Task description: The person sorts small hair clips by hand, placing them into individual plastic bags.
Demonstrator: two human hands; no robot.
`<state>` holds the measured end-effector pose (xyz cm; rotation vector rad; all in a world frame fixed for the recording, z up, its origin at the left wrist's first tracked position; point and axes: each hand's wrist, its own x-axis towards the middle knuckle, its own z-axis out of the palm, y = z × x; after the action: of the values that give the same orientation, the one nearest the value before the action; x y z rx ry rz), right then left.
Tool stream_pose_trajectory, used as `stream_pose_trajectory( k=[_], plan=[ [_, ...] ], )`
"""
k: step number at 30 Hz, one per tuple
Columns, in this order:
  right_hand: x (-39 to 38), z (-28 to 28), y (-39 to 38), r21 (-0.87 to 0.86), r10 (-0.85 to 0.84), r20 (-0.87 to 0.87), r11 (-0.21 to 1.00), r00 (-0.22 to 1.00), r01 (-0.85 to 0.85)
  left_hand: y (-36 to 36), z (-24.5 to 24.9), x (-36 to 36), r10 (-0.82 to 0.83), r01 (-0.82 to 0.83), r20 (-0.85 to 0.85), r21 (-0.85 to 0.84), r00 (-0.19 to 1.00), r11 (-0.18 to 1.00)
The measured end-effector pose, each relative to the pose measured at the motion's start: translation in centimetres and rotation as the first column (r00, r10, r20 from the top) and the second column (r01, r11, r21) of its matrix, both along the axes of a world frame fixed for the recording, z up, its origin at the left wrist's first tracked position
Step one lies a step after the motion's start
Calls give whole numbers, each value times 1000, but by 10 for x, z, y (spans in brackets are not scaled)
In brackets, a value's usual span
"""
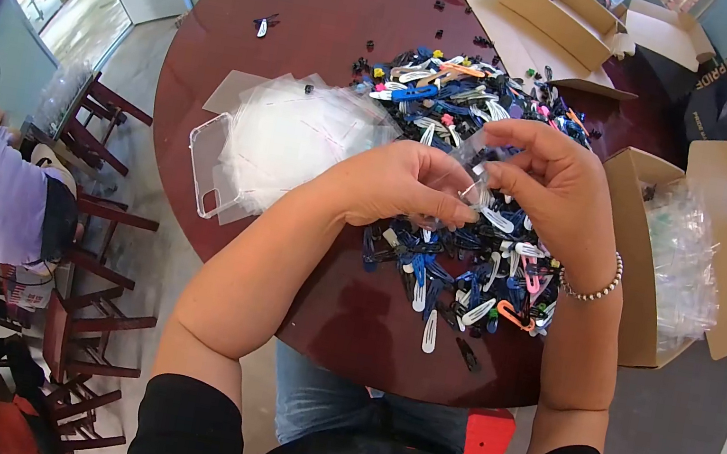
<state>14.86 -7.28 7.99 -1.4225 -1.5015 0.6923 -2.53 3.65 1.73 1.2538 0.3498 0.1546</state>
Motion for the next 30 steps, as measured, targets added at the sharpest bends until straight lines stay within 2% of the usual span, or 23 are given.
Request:
stream_pose_trajectory(
  k=[5,7,9,11,13,15,16,17,19,20,21,23,25,30],
  plan=[
    [8,-4,-9,13,-70,73,998,995,69,2,-6,3,-46,45,50,21,998,999],
    [10,-8,-13,171,-136,-76,974,988,147,2,-5,3,6,-5,61,-26,998,1000],
    [21,-12,-22,144,-145,-65,978,987,153,6,-7,3,16,-18,53,27,998,999],
    [30,-25,-29,95,-169,-49,980,984,173,7,-9,3,63,-55,103,-78,993,995],
    [35,-35,-38,47,-194,-47,979,980,196,4,-4,3,118,-111,62,-116,991,987],
    [41,-42,-45,-73,-198,206,973,958,217,7,-6,3,119,-97,126,-171,985,981],
    [43,-47,-44,-66,-162,306,980,938,190,7,-6,4,119,-98,122,-171,985,980],
    [44,-48,-45,-68,-161,302,980,940,190,8,-5,4,144,-119,131,-179,981,977],
    [36,-43,-47,-100,-23,565,990,824,96,7,-5,5,169,-142,135,-189,976,972],
    [33,-49,-46,-12,-48,659,997,751,75,8,-5,5,184,-155,137,-201,973,967],
    [29,-50,-46,-13,-48,657,997,752,74,8,-5,6,199,-167,139,-212,970,963],
    [21,-52,-45,5,-25,790,999,613,33,8,-4,5,204,-174,126,-212,971,962],
    [20,-53,-44,-50,-2,771,997,637,64,8,-4,5,185,-165,119,-158,975,973],
    [32,-63,-41,41,-72,691,997,720,60,7,-4,5,177,-167,94,-112,980,980]
  ],
)
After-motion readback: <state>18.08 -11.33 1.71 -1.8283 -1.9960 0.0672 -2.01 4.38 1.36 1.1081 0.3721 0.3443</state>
